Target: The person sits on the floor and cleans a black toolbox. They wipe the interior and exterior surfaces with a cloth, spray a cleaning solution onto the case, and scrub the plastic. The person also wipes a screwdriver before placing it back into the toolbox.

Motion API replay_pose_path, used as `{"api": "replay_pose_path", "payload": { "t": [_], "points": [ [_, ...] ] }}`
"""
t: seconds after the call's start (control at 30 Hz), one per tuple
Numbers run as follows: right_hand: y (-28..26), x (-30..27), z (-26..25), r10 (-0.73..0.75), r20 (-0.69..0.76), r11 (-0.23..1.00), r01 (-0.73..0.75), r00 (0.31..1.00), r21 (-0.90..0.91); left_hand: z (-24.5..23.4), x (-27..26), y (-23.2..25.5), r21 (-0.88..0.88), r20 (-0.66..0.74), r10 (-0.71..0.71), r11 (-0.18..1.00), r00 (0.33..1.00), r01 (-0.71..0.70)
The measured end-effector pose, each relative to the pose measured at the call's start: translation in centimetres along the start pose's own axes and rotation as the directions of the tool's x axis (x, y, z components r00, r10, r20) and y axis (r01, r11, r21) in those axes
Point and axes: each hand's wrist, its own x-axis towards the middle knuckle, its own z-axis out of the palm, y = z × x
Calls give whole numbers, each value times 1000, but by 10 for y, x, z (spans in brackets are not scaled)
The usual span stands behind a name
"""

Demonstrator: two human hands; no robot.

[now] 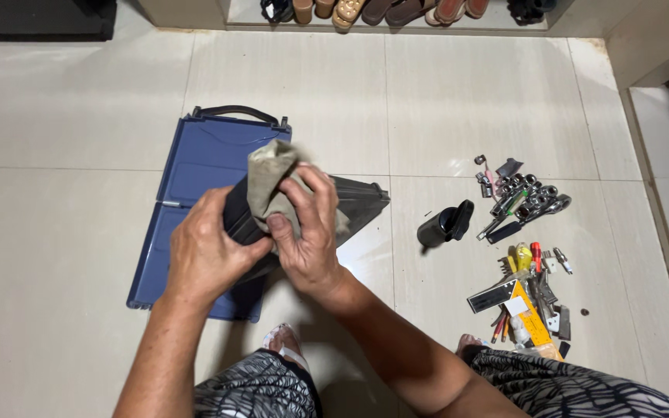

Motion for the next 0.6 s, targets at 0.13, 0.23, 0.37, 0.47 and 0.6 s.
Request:
{"api": "replay_pose_path", "payload": {
  "t": [0.13,0.23,0.37,0.47,0.6],
  "points": [
    [33,-1,-3,240,79,969,-244,968,41,-7,-1,-8,-42,-2,35,998,999,-35],
    [94,-25,-3,502,126,856,-513,855,71,-14,-6,-19,-84,21,-7,996,1000,9],
    [187,-65,-11,564,116,806,-576,817,137,-21,-12,-32,-93,34,-89,991,995,92],
    [246,-81,-16,619,85,781,-623,781,48,-24,-10,-39,-126,89,-198,970,976,208],
    [286,-97,-15,526,35,836,-509,850,-206,-21,-12,-40,-139,97,-225,962,970,237]
  ]
}}
